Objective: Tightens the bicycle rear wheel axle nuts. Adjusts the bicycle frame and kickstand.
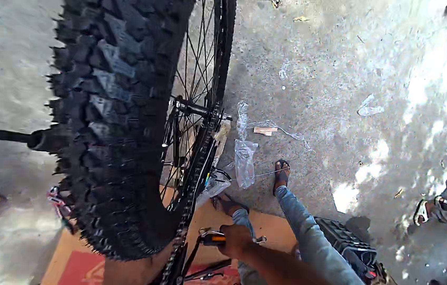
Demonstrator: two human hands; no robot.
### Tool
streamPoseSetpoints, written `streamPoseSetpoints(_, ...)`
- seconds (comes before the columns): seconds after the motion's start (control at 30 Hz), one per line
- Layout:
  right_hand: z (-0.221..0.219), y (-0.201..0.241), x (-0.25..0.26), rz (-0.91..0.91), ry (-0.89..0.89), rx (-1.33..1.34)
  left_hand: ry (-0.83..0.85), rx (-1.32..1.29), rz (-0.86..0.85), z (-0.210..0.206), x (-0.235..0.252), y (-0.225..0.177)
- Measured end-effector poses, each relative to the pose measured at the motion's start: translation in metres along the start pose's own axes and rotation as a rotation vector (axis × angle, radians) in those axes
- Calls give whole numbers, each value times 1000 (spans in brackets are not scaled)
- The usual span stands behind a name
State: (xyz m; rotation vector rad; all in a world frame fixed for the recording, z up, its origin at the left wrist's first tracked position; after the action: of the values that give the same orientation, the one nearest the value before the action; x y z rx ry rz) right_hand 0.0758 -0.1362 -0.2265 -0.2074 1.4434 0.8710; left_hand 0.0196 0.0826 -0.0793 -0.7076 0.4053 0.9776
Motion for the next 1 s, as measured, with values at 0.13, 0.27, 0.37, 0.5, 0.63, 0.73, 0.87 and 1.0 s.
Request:
streamPoseSetpoints(0.13,69,-7,-7,35,-124,-96,-18,25,21,-8,2,7)
streamPoseSetpoints(0.27,44,-2,0,32,-46,-92,55,92,35,-5,-2,0)
streamPoseSetpoints(0.37,-15,12,-6,34,121,-36,-38,119,-9,-14,2,10)
streamPoseSetpoints(0.5,-69,45,-48,57,269,-11,113,127,99,-18,0,11)
streamPoseSetpoints(0.63,-66,52,-63,64,268,-20,98,98,108,-15,-2,9)
streamPoseSetpoints(0.73,-61,37,-37,31,181,-15,226,120,245,2,2,-17)
streamPoseSetpoints(0.87,1,7,0,20,29,-57,-49,90,0,-12,-1,11)
streamPoseSetpoints(1.0,35,-3,-1,15,-1,-80,-37,102,-13,-16,1,-2)
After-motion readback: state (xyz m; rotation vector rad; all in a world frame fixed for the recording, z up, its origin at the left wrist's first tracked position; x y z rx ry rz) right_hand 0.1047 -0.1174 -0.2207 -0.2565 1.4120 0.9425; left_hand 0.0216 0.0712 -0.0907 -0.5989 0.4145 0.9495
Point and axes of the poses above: each hand's wrist, its own x-axis towards the middle knuckle, its own z-axis out of the back of the hand, y = z × x, the point moved 9 cm from there along x, towards the middle knuckle, and after that the axes turned 14 degrees about -x, right-handed, at the moved point
